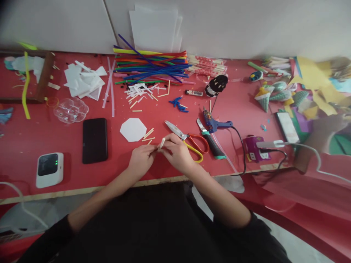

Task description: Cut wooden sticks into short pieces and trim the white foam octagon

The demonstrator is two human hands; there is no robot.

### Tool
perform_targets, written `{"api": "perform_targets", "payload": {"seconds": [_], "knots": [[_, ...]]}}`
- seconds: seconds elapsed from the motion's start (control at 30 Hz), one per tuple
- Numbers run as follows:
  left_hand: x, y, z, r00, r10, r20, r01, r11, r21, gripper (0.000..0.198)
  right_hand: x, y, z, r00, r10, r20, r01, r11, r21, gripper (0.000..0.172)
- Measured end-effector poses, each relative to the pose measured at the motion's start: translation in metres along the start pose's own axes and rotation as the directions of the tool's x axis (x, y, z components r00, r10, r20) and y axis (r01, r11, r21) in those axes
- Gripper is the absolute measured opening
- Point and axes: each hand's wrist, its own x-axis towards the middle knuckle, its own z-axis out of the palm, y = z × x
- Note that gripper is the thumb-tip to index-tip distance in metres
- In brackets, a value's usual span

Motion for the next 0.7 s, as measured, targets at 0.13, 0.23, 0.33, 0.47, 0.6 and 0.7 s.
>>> {"api": "perform_targets", "payload": {"seconds": [0.13,0.23,0.33,0.47,0.6,0.7], "knots": [[0.003,0.011,-0.012,0.998,-0.056,0.011,0.057,0.996,-0.076,0.012,-0.007,0.003,-0.026,0.982,0.177,-0.061,-0.184,0.975,-0.128,0.023],[0.005,0.021,-0.029,0.97,-0.222,0.102,0.244,0.883,-0.4,0.006,-0.022,0.016,-0.057,0.95,0.302,-0.073,-0.304,0.854,-0.422,0.022],[0.007,0.03,-0.046,0.906,-0.309,0.291,0.424,0.663,-0.617,0.011,-0.036,0.031,-0.076,0.912,0.389,0.132,-0.226,0.742,-0.631,0.031],[0.009,0.034,-0.058,0.846,-0.3,0.441,0.533,0.499,-0.683,0.015,-0.034,0.04,-0.075,0.843,0.492,0.215,-0.211,0.672,-0.71,0.038],[0.006,0.034,-0.063,0.821,-0.276,0.499,0.566,0.508,-0.65,0.016,-0.013,0.042,-0.071,0.786,0.599,0.151,-0.286,0.57,-0.77,0.019],[0.004,0.036,-0.069,0.788,-0.312,0.53,0.607,0.535,-0.587,0.016,-0.003,0.039,-0.079,0.754,0.597,0.275,-0.323,0.7,-0.637,0.018]]}}
